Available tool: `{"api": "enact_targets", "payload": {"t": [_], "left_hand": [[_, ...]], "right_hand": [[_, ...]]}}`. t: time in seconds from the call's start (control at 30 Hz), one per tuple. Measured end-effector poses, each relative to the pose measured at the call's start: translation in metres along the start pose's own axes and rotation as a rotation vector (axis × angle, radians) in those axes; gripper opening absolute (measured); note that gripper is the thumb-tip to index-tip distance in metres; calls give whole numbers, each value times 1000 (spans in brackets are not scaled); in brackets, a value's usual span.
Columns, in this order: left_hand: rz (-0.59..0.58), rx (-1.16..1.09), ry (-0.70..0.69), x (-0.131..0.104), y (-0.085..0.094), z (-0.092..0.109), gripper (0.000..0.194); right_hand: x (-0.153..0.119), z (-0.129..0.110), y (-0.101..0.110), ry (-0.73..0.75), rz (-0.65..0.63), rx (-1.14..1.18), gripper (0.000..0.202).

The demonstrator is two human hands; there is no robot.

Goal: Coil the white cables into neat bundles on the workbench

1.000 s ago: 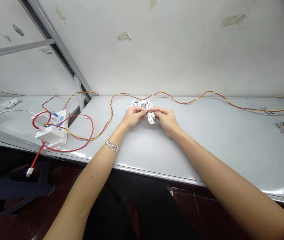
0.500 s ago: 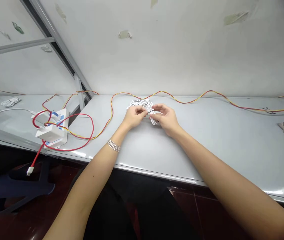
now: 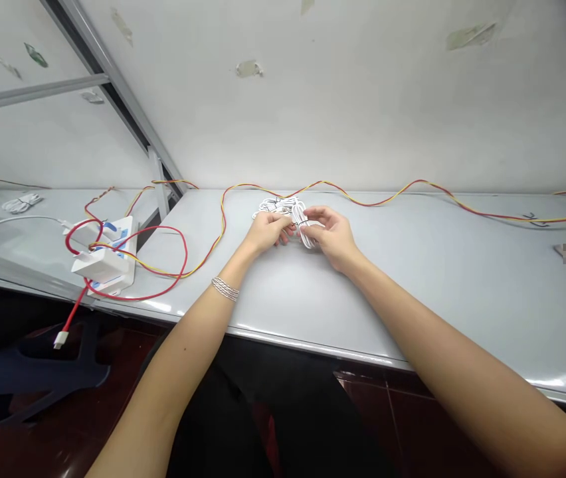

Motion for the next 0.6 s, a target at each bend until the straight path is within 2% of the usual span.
{"api": "enact_targets", "payload": {"t": [0.27,0.43,0.6], "left_hand": [[-3,35,-46,0,1,0,15],[11,73,-149,4,2,-5,7],[59,139,-309,7,5,-6,8]], "right_hand": [[-1,-3,-1,-9,4,2,39],[-2,0,-1,-58,4,20,41],[-2,4,-2,-163,-14,104,44]]}}
Point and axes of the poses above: each hand's wrist, its own x-axis towards the middle knuckle, its own y-axis out of the back of the hand, z = x × y, the point moved 4 cm from there along x, towards the middle knuckle
